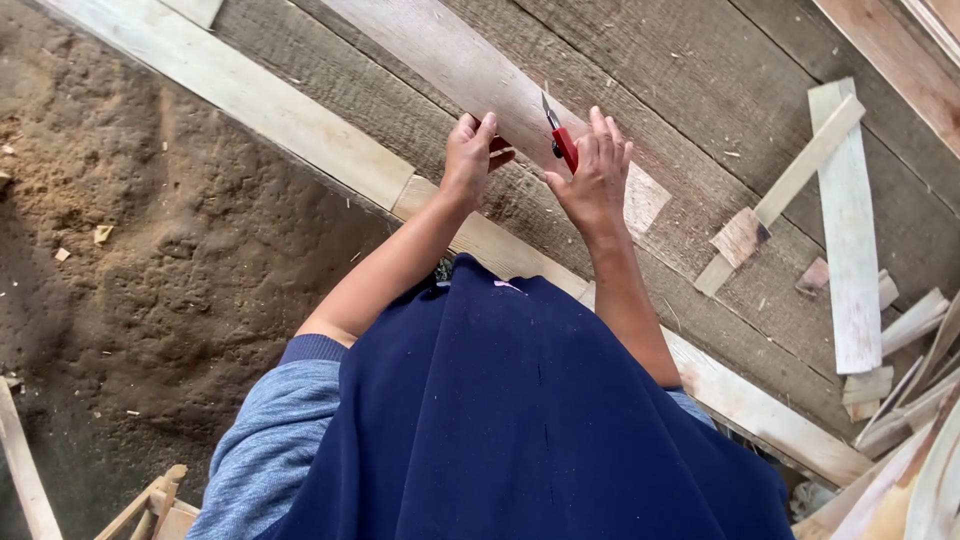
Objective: The person uses a red utility knife to scrape and smooth the surface of several wooden planks laid on a wooden floor. They repeatedly run the blade along the planks, removing small wood shavings and debris.
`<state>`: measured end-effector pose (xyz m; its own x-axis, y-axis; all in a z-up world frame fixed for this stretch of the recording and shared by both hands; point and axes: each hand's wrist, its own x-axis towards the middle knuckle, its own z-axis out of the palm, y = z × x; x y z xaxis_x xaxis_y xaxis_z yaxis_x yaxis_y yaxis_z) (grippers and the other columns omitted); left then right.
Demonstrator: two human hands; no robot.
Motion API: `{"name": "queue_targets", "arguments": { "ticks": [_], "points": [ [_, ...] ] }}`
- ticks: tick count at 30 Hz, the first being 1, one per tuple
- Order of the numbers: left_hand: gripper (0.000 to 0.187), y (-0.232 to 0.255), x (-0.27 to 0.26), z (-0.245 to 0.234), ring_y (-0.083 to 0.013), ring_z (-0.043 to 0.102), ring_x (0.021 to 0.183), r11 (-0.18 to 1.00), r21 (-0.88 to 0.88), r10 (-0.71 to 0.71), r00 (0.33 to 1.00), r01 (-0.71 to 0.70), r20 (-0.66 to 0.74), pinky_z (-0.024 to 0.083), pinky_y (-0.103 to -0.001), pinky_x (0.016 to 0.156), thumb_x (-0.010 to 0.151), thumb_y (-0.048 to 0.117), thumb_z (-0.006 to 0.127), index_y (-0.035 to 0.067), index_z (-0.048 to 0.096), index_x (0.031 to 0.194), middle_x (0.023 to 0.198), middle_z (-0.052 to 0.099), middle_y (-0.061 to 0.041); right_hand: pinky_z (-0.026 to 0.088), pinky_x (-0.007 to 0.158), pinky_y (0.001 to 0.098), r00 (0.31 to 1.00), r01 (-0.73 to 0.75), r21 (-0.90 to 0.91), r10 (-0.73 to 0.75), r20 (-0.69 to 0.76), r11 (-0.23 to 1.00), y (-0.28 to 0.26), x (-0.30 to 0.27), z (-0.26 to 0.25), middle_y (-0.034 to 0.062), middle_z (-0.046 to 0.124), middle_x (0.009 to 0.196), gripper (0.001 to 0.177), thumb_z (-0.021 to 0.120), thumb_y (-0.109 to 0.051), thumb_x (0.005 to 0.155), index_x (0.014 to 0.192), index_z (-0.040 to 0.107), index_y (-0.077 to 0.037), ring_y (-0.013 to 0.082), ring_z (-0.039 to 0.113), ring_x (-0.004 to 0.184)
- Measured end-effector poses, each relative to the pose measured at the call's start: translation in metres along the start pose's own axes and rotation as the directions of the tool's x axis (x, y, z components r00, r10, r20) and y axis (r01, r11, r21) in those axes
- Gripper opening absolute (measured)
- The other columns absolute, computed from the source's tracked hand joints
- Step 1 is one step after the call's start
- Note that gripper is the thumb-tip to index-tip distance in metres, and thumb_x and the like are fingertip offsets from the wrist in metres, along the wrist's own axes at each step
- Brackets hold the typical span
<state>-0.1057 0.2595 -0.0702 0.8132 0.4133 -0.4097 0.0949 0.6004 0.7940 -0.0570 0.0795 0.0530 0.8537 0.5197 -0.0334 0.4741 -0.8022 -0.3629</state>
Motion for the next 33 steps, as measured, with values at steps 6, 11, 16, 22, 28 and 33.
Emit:
{"name": "queue_targets", "arguments": {
  "ticks": [6, 11, 16, 22, 28, 33],
  "points": [
    [0.021, 0.034, 0.009, -0.030, -0.0176, 0.077, 0.084, 1.000, -0.004, -0.013, 0.999, 0.012, -0.039, 0.064, -0.044, 0.080, 0.105, 0.037, 0.056, 0.018, 0.056, 0.115, 0.099, 0.076, -0.002, 0.031, 0.115, 0.0661, 0.995, 0.091, 0.001, -0.091, -0.029, 0.996, -0.040, 0.031, 0.015, 0.0146, 0.048, 0.148, 0.057, 0.094, -0.032, 0.070, 0.105, 0.058, -0.005, 0.0399, 0.047, 0.134],
    [0.020, 0.081, 0.041, -0.082, -0.0143, 0.076, 0.080, 0.997, 0.077, 0.017, 0.998, -0.012, -0.064, 0.063, -0.036, 0.073, 0.105, 0.036, 0.054, 0.019, 0.054, 0.115, 0.095, 0.075, 0.000, 0.035, 0.113, 0.0555, 0.977, 0.173, 0.006, -0.171, -0.128, 0.985, -0.093, 0.079, 0.054, 0.0118, 0.051, 0.140, 0.064, 0.097, -0.035, 0.061, 0.102, 0.055, -0.008, 0.0389, 0.049, 0.127],
    [0.020, 0.160, 0.082, -0.186, -0.0129, 0.072, 0.078, 0.957, 0.285, 0.096, 0.986, -0.054, -0.136, 0.058, -0.027, 0.067, 0.103, 0.030, 0.055, 0.017, 0.055, 0.118, 0.092, 0.073, 0.001, 0.040, 0.109, 0.0547, 0.993, 0.101, 0.021, -0.099, -0.070, 0.995, -0.211, 0.139, 0.098, 0.0100, 0.051, 0.141, 0.058, 0.097, -0.034, 0.066, 0.101, 0.058, -0.009, 0.0377, 0.048, 0.128],
    [0.058, 0.279, 0.094, -0.283, -0.0368, 0.069, 0.116, 0.797, 0.594, 0.255, 0.954, -0.113, -0.159, 0.058, -0.048, 0.097, 0.100, 0.024, 0.060, 0.006, 0.040, 0.152, 0.128, 0.066, -0.023, 0.037, 0.110, 0.0573, 0.998, 0.043, 0.036, -0.042, -0.043, 0.998, -0.336, 0.201, 0.141, 0.0103, 0.051, 0.141, 0.059, 0.096, -0.038, 0.068, 0.101, 0.057, -0.009, 0.0385, 0.047, 0.129],
    [0.070, 0.307, 0.125, -0.331, -0.0392, 0.031, 0.152, 0.383, 0.901, 0.570, 0.819, -0.204, -0.057, 0.023, -0.056, 0.124, 0.101, 0.018, 0.060, 0.016, 0.028, 0.163, 0.163, 0.032, -0.018, 0.040, 0.106, 0.0580, 0.996, 0.052, 0.012, -0.051, -0.076, 0.999, -0.388, 0.238, 0.158, 0.0103, 0.052, 0.140, 0.058, 0.095, -0.037, 0.068, 0.101, 0.057, -0.007, 0.0392, 0.047, 0.127],
    [0.070, 0.340, 0.146, -0.336, -0.0341, 0.004, 0.162, 0.142, 0.976, 0.580, 0.813, -0.163, 0.051, 0.015, -0.066, 0.129, 0.104, 0.014, 0.055, 0.021, 0.024, 0.166, 0.174, 0.001, -0.002, 0.041, 0.104, 0.0477, 0.989, 0.103, -0.116, -0.114, -0.095, 0.988, -0.410, 0.276, 0.168, 0.0072, 0.055, 0.141, 0.077, 0.093, -0.053, 0.070, 0.124, 0.061, -0.008, 0.0308, 0.048, 0.126]
  ]
}}
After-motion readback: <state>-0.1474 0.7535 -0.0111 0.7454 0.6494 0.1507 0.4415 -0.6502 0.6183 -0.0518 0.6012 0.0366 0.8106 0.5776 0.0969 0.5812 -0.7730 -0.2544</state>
